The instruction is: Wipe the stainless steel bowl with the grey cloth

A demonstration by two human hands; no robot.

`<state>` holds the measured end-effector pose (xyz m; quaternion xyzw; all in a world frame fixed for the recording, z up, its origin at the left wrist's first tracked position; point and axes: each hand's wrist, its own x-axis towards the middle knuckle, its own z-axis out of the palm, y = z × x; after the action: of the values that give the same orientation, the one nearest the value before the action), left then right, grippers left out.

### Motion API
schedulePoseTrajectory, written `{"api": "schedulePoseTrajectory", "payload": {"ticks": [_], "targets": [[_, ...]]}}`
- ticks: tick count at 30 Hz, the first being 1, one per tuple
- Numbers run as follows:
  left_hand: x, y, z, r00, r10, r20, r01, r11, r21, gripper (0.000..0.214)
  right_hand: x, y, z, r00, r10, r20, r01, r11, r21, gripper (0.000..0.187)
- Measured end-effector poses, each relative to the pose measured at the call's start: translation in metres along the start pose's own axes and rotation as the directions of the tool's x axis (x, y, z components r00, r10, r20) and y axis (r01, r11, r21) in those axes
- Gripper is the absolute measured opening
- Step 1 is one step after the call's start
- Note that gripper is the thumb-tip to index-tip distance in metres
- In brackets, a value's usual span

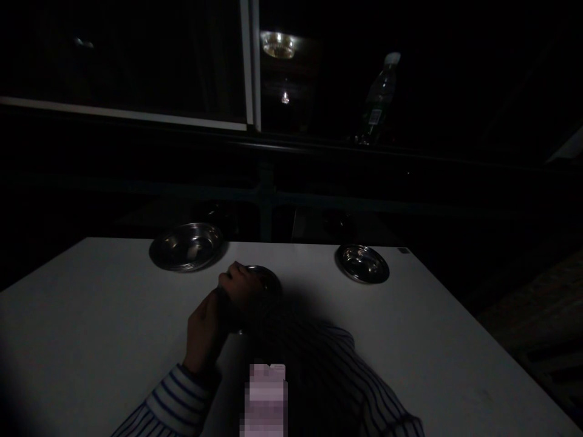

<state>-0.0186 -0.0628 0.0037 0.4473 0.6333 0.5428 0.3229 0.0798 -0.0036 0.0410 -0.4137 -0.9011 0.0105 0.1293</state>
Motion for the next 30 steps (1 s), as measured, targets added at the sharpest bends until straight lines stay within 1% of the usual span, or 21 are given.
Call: {"api": "schedulePoseTrajectory", "payload": {"ticks": [3,6,10,12,15,17,19,22,24,25,27,28,29,30], "targets": [[0.000,0.001,-0.001,0.999,-0.027,-0.039,0.027,1.000,-0.004,0.044,0.002,0.021,-0.012,1.000,0.026,0.003,-0.025,0.995,-0.099,0.025],[-0.001,0.003,-0.001,0.996,-0.025,-0.083,0.028,0.999,0.035,0.044,-0.011,0.040,-0.022,0.996,0.082,0.027,-0.077,0.985,-0.152,0.025],[-0.001,0.007,0.001,0.999,-0.011,-0.041,0.012,1.000,0.026,0.041,-0.026,0.052,-0.029,0.987,0.151,0.055,-0.139,0.975,-0.170,0.023],[-0.001,0.008,0.001,0.999,-0.008,-0.039,0.007,1.000,-0.006,0.040,-0.025,0.054,-0.031,0.989,0.133,0.065,-0.121,0.980,-0.160,0.023],[-0.001,0.008,-0.002,0.996,-0.039,-0.082,0.038,0.999,-0.018,0.041,-0.027,0.056,-0.033,0.994,0.052,0.098,-0.042,0.993,-0.110,0.022],[0.000,0.007,-0.004,0.991,-0.061,-0.117,0.060,0.998,-0.012,0.041,-0.039,0.053,-0.030,0.993,0.015,0.118,-0.006,0.997,-0.074,0.020],[-0.001,0.007,-0.004,0.989,-0.065,-0.134,0.065,0.998,-0.006,0.041,-0.056,0.043,-0.021,0.993,0.008,0.116,-0.002,0.999,-0.050,0.018],[-0.002,0.007,-0.001,0.987,-0.059,-0.152,0.061,0.998,0.013,0.041,-0.079,0.013,0.005,0.996,0.060,0.067,-0.058,0.998,-0.028,0.025],[-0.003,0.007,0.000,0.985,-0.049,-0.166,0.052,0.999,0.013,0.041,-0.086,-0.007,0.021,0.996,0.083,0.028,-0.082,0.997,-0.015,0.030],[-0.003,0.007,0.000,0.984,-0.046,-0.170,0.048,0.999,0.006,0.040,-0.087,-0.014,0.025,0.997,0.080,0.011,-0.080,0.997,-0.008,0.033],[-0.003,0.008,-0.001,0.985,-0.052,-0.167,0.052,0.999,-0.009,0.038,-0.087,-0.017,0.025,0.999,0.046,-0.015,-0.046,0.999,0.009,0.036],[-0.003,0.008,-0.001,0.985,-0.058,-0.163,0.056,0.998,-0.012,0.037,-0.088,-0.014,0.021,1.000,-0.002,-0.013,0.002,1.000,0.031,0.036],[-0.003,0.008,-0.002,0.986,-0.062,-0.157,0.060,0.998,-0.014,0.037,-0.089,-0.009,0.015,1.000,-0.023,-0.002,0.023,0.996,0.091,0.034],[-0.002,0.008,-0.002,0.986,-0.065,-0.153,0.064,0.998,-0.015,0.037,-0.090,-0.004,0.009,1.000,0.022,0.012,-0.024,0.991,0.129,0.033]]}}
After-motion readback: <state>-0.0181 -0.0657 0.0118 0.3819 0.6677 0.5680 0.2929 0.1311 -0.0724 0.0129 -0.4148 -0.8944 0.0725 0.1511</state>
